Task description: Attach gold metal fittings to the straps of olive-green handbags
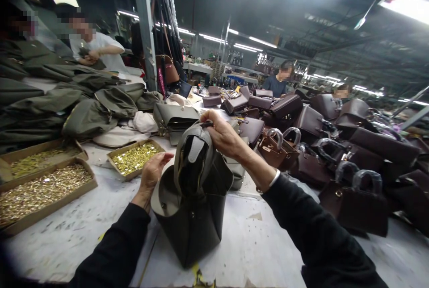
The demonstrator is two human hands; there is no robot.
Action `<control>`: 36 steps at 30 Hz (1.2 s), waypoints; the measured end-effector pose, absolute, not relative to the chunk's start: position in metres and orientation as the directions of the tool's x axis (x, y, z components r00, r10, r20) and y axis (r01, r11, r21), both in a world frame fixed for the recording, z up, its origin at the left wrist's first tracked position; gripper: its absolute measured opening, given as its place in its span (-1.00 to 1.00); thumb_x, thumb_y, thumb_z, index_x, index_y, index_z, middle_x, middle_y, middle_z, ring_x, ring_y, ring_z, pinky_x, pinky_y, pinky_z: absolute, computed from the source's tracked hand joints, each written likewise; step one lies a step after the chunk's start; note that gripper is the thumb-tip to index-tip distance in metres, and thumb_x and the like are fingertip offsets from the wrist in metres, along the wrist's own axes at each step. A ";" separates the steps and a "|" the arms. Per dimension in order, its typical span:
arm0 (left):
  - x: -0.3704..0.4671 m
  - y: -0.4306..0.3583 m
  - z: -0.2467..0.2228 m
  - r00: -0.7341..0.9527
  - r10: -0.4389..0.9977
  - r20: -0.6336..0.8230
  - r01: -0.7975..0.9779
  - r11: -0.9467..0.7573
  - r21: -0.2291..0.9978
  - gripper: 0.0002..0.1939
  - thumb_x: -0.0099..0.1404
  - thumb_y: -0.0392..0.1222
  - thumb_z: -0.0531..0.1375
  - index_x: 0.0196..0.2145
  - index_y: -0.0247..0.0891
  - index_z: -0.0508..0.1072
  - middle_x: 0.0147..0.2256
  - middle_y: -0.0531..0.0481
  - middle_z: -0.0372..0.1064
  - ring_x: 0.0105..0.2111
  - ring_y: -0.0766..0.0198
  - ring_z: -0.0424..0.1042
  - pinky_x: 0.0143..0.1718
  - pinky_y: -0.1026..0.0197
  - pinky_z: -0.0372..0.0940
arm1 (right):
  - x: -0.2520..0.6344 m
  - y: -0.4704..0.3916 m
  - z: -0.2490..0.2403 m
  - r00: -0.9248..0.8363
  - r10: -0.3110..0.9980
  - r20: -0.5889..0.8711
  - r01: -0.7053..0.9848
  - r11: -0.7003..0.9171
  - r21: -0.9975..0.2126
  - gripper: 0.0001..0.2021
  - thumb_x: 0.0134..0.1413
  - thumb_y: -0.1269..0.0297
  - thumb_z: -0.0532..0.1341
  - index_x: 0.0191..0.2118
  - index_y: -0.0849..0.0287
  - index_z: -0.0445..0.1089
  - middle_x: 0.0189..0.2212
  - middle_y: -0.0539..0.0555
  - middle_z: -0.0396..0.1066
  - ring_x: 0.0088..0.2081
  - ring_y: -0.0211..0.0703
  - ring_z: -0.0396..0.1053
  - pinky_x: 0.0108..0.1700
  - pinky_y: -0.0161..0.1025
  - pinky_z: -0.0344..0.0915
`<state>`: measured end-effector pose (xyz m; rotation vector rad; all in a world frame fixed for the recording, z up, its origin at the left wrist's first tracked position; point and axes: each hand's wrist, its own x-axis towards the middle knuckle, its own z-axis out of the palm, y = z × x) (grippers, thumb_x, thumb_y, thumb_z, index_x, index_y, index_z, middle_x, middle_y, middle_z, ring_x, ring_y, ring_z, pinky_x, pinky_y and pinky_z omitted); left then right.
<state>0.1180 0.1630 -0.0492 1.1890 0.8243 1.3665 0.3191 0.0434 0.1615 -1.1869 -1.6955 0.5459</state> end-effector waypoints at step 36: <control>0.070 0.068 0.055 0.193 0.484 0.854 -0.196 -0.834 0.516 -0.74 0.34 -0.30 0.24 -0.05 -0.07 0.57 0.06 -0.07 0.49 0.06 -0.01 0.48 0.14 -0.07 0.40 | 0.311 0.032 0.136 -0.178 0.887 0.425 0.563 0.446 -0.695 -0.76 0.25 0.23 0.28 -0.01 0.12 0.39 -0.13 0.04 0.47 -0.42 -0.32 0.41 -0.35 -0.35 0.35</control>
